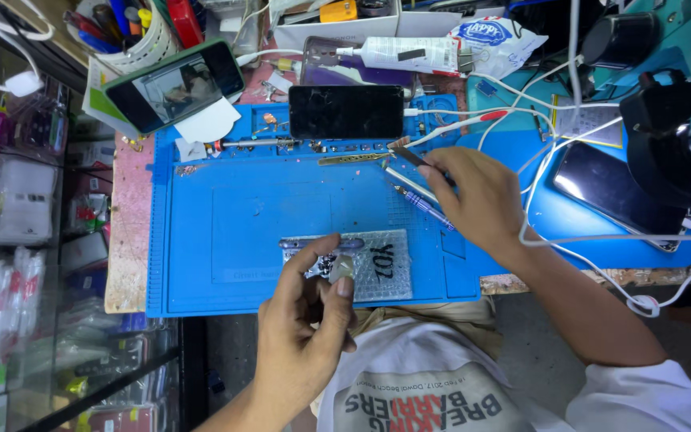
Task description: The person peels a strip of adhesive from a roll by hand and applies it to the internal edges of a phone housing, pressing it down with their fingers before trimming or adjusting it.
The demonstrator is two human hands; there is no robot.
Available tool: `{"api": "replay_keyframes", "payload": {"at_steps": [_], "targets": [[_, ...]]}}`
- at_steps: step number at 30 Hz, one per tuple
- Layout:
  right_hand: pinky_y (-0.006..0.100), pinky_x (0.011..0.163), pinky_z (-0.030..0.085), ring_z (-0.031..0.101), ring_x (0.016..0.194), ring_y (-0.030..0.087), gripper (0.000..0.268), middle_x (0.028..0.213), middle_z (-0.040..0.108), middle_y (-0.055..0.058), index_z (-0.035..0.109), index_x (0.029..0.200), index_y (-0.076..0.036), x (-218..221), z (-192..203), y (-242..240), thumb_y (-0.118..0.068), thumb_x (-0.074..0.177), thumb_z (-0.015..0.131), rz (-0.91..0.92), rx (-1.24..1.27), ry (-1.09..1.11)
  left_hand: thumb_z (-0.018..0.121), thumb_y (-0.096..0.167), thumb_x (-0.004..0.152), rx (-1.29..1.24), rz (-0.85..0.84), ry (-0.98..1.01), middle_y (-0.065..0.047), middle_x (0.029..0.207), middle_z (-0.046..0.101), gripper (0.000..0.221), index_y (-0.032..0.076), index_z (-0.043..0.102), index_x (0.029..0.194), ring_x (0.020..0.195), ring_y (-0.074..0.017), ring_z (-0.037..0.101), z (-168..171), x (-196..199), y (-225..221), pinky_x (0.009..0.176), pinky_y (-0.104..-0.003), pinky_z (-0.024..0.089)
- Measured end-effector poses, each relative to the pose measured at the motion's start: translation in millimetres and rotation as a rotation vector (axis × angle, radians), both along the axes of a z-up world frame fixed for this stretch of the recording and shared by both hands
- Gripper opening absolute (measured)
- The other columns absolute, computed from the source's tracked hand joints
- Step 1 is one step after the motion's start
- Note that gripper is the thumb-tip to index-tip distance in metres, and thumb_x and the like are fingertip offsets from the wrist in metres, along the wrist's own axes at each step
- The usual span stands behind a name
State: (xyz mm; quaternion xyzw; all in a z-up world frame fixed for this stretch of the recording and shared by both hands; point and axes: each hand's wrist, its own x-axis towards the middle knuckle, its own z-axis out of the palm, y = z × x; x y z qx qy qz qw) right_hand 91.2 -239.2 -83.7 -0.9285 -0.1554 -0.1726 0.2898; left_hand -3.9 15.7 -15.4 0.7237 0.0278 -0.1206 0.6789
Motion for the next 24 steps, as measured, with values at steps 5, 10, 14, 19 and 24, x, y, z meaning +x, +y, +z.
{"api": "replay_keyframes", "payload": {"at_steps": [5,10,14,19,24], "targets": [[0.03,0.063,0.05,0.069,0.075,0.019,0.022,0.089,0.071,0.011,0.066,0.105,0.001,-44,27,12,0.002,0.091,0.083,0.22,0.188,-0.302,0.062,0.014,0.099,0.092,-0.004,-0.052,0.001,0.058,0.06,0.046,0.006,0.056,0.143,0.048,-0.0031,0.057,8,7,3,0.045,-0.021,0.046],[0.031,0.063,0.051,0.068,0.075,0.022,0.025,0.091,0.071,0.013,0.067,0.111,0.004,-49,35,17,0.003,0.092,0.083,0.22,0.162,-0.334,0.059,0.012,0.101,0.063,-0.02,-0.075,0.002,0.061,0.061,0.045,0.006,0.055,0.146,0.049,-0.0024,0.056,15,13,3,0.045,-0.022,0.046],[0.033,0.063,0.054,0.07,0.074,0.023,0.025,0.089,0.071,0.012,0.066,0.108,0.001,-48,30,19,0.002,0.089,0.083,0.356,0.127,-0.451,0.057,0.013,0.103,0.058,-0.024,-0.115,0.002,0.061,0.062,0.045,0.006,0.055,0.147,0.051,-0.0019,0.057,18,14,-1,0.048,-0.021,0.047],[0.03,0.063,0.054,0.071,0.08,0.023,0.026,0.094,0.071,0.011,0.066,0.115,-0.001,-46,29,12,0.002,0.095,0.083,0.323,0.142,-0.405,0.057,0.014,0.102,0.05,-0.01,-0.032,0.001,0.06,0.061,0.045,0.008,0.056,0.146,0.048,-0.0019,0.055,25,13,0,0.045,-0.021,0.047],[0.032,0.062,0.051,0.067,0.073,0.022,0.031,0.084,0.067,0.008,0.069,0.115,-0.001,-49,35,27,0.002,0.089,0.085,0.415,0.061,-0.429,0.056,0.013,0.103,0.031,-0.003,-0.066,0.001,0.063,0.062,0.043,0.006,0.057,0.146,0.049,-0.0022,0.056,28,13,0,0.044,-0.022,0.046]]}}
